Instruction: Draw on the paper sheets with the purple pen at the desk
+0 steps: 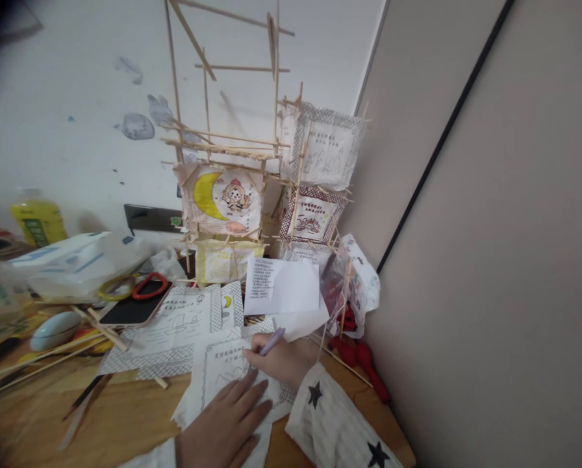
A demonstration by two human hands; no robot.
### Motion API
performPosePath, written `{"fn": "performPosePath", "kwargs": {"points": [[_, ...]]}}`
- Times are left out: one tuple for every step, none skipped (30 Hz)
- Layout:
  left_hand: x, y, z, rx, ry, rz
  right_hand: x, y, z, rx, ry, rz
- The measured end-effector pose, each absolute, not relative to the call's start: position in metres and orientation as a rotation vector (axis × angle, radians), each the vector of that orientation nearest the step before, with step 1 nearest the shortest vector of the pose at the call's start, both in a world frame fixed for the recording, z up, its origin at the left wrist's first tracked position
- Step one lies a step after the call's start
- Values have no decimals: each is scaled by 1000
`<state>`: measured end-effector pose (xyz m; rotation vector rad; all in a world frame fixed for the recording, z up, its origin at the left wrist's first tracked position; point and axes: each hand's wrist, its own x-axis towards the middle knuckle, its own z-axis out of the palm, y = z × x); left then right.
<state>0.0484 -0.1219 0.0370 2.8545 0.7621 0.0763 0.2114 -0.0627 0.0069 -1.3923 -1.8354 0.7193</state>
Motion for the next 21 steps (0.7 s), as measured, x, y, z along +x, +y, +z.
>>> {"fn": "performPosePath", "kwargs": {"points": [[48,-122,38,2860,762,74,212,-63,7,-1392,-1840,712],[48,-122,38,2863,766,64,212,-63,6,-1394,-1847,701],[48,-122,39,2862,770,54,212,-63,6,-1397,-1855,691],[48,-122,39,2860,773,44,213,-63,6,-1401,-1863,686],[48,-122,38,2856,776,35,213,-63,7,-1405,-1869,683],[48,-122,38,2852,776,28,213,-63,7,-1411,-1875,681],[49,-122,37,2847,769,18,213,-63,7,-1416,-1877,681],[49,-122,37,2843,761,14,214,-63,7,-1421,-1876,682],[49,-122,36,2840,762,14,214,-64,7,-1426,-1875,682],[49,-122,34,2839,764,19,214,-64,7,-1430,-1873,680],[49,-122,33,2841,765,31,214,-64,7,-1434,-1869,679],[49,-122,32,2846,767,45,214,-64,7,-1435,-1865,678],[49,-121,30,2852,769,57,213,-63,6,-1434,-1861,678],[49,-121,29,2859,770,67,213,-63,6,-1433,-1856,678],[49,-121,28,2867,764,82,213,-63,6,-1432,-1852,679],[48,-120,27,2875,759,101,213,-62,6,-1432,-1851,681],[48,-120,26,2882,753,118,212,-62,6,-1432,-1851,683],[48,-120,25,2886,747,131,212,-61,5,-1434,-1851,684],[48,-119,25,2885,746,143,212,-61,5,-1437,-1850,683],[48,-119,24,2881,749,147,212,-61,5,-1440,-1851,677],[48,-119,24,2874,755,142,212,-61,4,-1443,-1854,668]]}}
